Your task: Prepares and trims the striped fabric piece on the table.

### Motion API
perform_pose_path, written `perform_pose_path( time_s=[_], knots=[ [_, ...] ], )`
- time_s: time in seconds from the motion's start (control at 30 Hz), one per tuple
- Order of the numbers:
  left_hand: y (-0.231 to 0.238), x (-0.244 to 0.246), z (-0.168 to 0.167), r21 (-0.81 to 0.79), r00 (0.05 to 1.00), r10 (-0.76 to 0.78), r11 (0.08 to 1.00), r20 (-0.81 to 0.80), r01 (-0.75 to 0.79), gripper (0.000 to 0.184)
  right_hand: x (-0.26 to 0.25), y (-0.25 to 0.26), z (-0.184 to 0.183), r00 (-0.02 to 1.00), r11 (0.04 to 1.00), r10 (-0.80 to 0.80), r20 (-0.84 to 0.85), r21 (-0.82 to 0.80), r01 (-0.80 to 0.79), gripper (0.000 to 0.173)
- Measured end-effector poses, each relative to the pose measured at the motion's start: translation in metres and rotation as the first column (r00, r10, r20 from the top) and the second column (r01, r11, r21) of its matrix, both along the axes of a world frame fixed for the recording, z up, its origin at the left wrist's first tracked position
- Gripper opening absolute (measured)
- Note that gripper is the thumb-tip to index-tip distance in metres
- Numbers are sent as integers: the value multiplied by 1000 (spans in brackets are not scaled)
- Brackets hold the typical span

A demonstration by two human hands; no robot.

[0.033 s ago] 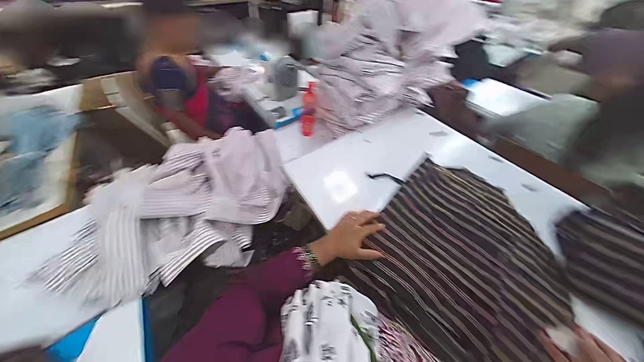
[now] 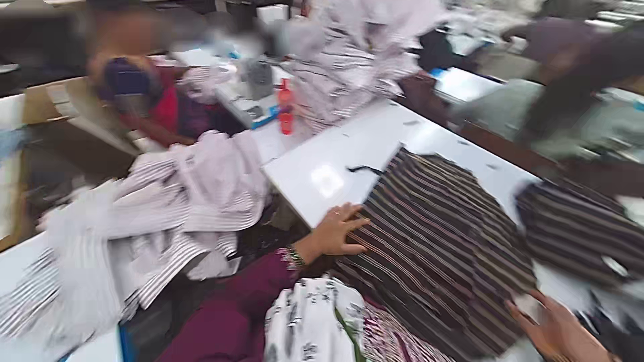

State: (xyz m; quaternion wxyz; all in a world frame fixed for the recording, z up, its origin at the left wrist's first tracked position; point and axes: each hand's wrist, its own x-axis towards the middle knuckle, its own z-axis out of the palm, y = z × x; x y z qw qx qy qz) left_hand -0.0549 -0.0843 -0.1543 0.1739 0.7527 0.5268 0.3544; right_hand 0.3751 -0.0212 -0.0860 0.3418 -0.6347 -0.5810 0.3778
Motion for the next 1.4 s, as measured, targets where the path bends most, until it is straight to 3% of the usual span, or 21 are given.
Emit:
perform_pose_path(
  time_s=[0.07,0.13,0.2,0.27,0.33,0.4,0.47,0.57,0.63,0.77,0.83,0.9,1.0,1.07,1.1,1.17,1.23,1.3,1.4],
  knots=[
    [2,-4,-1,-2,996,-78,997,-50,78,72,-13,-7,-4,946,953,-283,-155,-158,260,35],
    [6,-5,4,-75,979,-145,988,-145,135,70,-34,-11,2,924,912,-363,-120,-248,326,43],
    [12,-3,8,-143,961,-176,979,-213,148,70,-52,-7,8,970,934,-197,144,-274,230,48],
    [19,-3,13,-225,947,-216,961,-237,162,74,-72,0,9,953,952,-38,299,-278,125,53],
    [27,-2,13,-237,944,-236,955,-232,181,76,-100,8,14,920,940,58,386,-331,80,57],
    [33,-2,11,-188,953,-222,965,-204,184,85,-121,11,23,894,926,100,437,-370,77,47],
    [36,-3,6,-112,980,-179,979,-87,169,91,-121,7,33,896,935,37,443,-331,126,40],
    [39,-10,2,-99,968,-126,984,216,150,80,-90,-11,28,927,958,-148,345,-182,221,36],
    [49,-14,12,-142,930,-74,981,359,133,68,-70,-31,21,933,935,-281,227,-155,319,43],
    [112,-12,52,-439,945,58,894,323,95,64,-43,-70,0,813,792,-577,83,-189,581,50],
    [160,-5,59,-589,940,120,802,319,97,52,-39,-83,-16,707,702,-707,-15,-136,699,43],
    [202,3,53,-614,949,132,786,285,75,38,-40,-89,-26,620,633,-767,-163,-39,773,37],
    [215,16,59,-408,974,23,910,224,73,26,-43,-91,-33,604,610,-772,-199,33,792,38],
    [185,16,77,-146,965,-209,962,157,232,24,-43,-90,-33,609,610,-775,-169,55,791,39],
    [167,10,82,10,927,-370,929,65,370,23,-42,-89,-34,612,610,-775,-159,64,789,39],
    [142,-5,74,205,773,-617,745,-148,635,17,-41,-91,-36,626,624,-768,-134,61,779,39],
    [130,-23,64,125,631,-729,623,-267,772,13,-42,-91,-35,626,625,-769,-132,57,779,37],
    [130,-38,64,-72,557,-784,595,-273,801,16,-44,-90,-32,611,611,-778,-147,44,790,36],
    [137,-35,81,-150,602,-768,636,-217,757,25,-48,-88,-28,588,592,-793,-163,28,806,35]
  ],
)
